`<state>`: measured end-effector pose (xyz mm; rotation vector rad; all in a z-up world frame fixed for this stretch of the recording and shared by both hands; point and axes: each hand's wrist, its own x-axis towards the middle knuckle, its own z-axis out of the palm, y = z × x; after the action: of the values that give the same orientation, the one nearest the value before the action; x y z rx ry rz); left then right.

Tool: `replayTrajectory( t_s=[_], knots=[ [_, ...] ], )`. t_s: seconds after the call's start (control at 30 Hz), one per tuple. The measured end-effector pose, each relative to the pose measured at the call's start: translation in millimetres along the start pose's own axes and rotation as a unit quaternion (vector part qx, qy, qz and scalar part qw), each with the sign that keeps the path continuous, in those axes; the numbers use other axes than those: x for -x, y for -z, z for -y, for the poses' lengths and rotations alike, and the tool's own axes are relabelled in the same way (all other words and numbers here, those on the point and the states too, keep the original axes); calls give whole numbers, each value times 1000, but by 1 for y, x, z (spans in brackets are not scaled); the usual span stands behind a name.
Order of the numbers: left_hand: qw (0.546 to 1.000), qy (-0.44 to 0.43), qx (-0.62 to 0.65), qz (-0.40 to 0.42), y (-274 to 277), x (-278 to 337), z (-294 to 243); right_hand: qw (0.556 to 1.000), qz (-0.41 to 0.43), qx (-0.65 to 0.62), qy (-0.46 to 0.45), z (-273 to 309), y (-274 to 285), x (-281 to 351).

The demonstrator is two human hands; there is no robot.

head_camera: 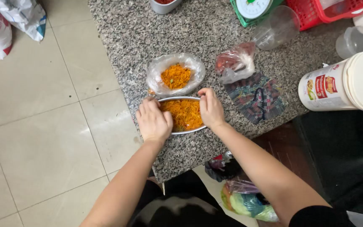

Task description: Sorting and picking through shredded food items in a container.

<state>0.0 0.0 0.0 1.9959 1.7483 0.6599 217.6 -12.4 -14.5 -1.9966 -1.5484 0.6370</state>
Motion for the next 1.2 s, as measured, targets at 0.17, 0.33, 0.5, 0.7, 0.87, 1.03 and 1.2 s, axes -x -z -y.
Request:
replayTrajectory(
  t_s=[0.17,0.33,0.5,0.7,0.87,1.03,1.2],
  knots=[
    [999,-17,8,-33,2,-1,-1,998,-13,21,51,-8,-4,-1],
    [999,-7,-3,-32,-3,2,2,998,-12,10,54,-13,-8,0],
    [1000,20,-6,-11,1,-1,-2,993,-45,-9,105,-28,-18,-5],
    [998,16,-9,-61,-2,-1,-3,987,-67,-22,143,-26,-20,-7],
    [997,45,-14,-64,1,1,-6,991,-18,-65,117,-22,-17,-8],
    [996,61,-21,-56,3,0,-8,989,9,-64,134,-24,-15,-11],
    [997,56,-32,-46,5,-2,-10,975,25,-139,174,-22,-1,-20]
  ],
)
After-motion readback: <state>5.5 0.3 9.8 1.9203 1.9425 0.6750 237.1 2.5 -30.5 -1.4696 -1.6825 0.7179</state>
